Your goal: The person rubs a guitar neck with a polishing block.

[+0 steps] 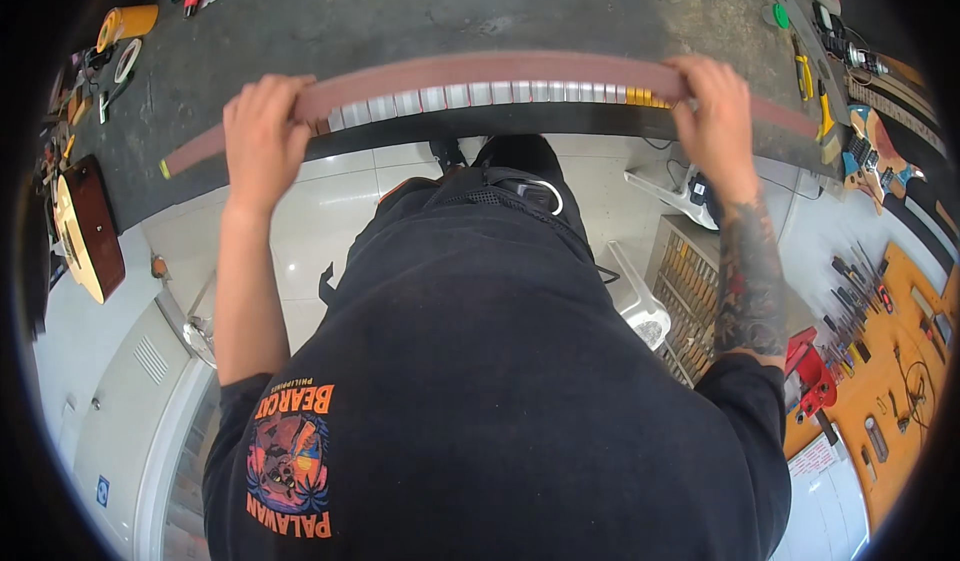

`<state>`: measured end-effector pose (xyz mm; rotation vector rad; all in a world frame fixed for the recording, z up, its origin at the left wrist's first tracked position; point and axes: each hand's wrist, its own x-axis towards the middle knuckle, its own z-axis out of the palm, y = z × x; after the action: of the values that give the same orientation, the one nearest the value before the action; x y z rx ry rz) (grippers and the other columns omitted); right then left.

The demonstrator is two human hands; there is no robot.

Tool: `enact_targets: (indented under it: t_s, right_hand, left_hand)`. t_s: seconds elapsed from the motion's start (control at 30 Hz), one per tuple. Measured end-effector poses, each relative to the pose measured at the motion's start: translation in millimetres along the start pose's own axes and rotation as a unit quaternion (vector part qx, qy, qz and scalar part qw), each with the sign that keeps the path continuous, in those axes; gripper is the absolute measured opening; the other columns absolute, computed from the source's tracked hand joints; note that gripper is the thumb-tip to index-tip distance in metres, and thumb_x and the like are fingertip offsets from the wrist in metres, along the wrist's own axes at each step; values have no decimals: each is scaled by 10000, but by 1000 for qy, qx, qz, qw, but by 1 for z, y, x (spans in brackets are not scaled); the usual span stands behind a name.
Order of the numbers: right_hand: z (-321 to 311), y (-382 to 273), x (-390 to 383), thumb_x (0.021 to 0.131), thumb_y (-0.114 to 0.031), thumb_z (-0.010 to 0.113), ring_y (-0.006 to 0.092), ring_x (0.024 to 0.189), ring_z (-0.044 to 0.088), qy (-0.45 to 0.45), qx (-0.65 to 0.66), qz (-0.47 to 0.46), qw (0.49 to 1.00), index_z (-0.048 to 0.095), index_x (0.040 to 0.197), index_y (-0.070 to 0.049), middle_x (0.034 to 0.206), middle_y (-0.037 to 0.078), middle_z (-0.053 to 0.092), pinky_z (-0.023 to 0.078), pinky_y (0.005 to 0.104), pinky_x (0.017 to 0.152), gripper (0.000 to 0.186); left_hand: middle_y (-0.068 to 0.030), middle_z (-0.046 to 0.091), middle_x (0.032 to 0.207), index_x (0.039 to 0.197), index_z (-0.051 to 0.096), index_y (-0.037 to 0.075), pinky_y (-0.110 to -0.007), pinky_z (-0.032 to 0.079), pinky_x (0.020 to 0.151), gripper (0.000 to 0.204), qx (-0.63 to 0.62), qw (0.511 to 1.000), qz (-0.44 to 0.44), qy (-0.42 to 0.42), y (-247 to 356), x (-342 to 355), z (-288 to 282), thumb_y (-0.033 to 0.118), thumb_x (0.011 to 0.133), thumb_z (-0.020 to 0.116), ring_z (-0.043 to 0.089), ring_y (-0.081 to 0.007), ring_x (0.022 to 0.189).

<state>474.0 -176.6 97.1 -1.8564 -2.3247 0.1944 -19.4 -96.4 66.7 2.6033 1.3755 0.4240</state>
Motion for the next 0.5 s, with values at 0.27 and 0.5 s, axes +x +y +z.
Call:
enact_targets:
  t_s: [0.27, 0.5]
  right_hand:
    - [45, 5, -33, 778, -6, 744, 300, 1170, 618, -13, 15, 6, 1000, 680, 1235, -108, 1220, 68, 690, 439, 423, 1019, 472]
    - [55, 16, -31, 769, 24, 737, 327, 1200, 612, -34, 24, 18, 999, 669, 1262, -84, 1250, 109, 678, 430, 439, 1054, 509]
  left_hand:
    - [-39, 674, 1154, 1207, 681, 127, -428, 411, 1020, 469, -2, 999, -39, -28, 21, -36, 31, 15, 753, 714, 612, -263, 1094]
    - [-39, 670, 1157, 1219, 681, 130, -438, 404, 1036, 487, 0, 996, -54, -65, 23, -26, 34, 8, 749, 712, 607, -265, 1112]
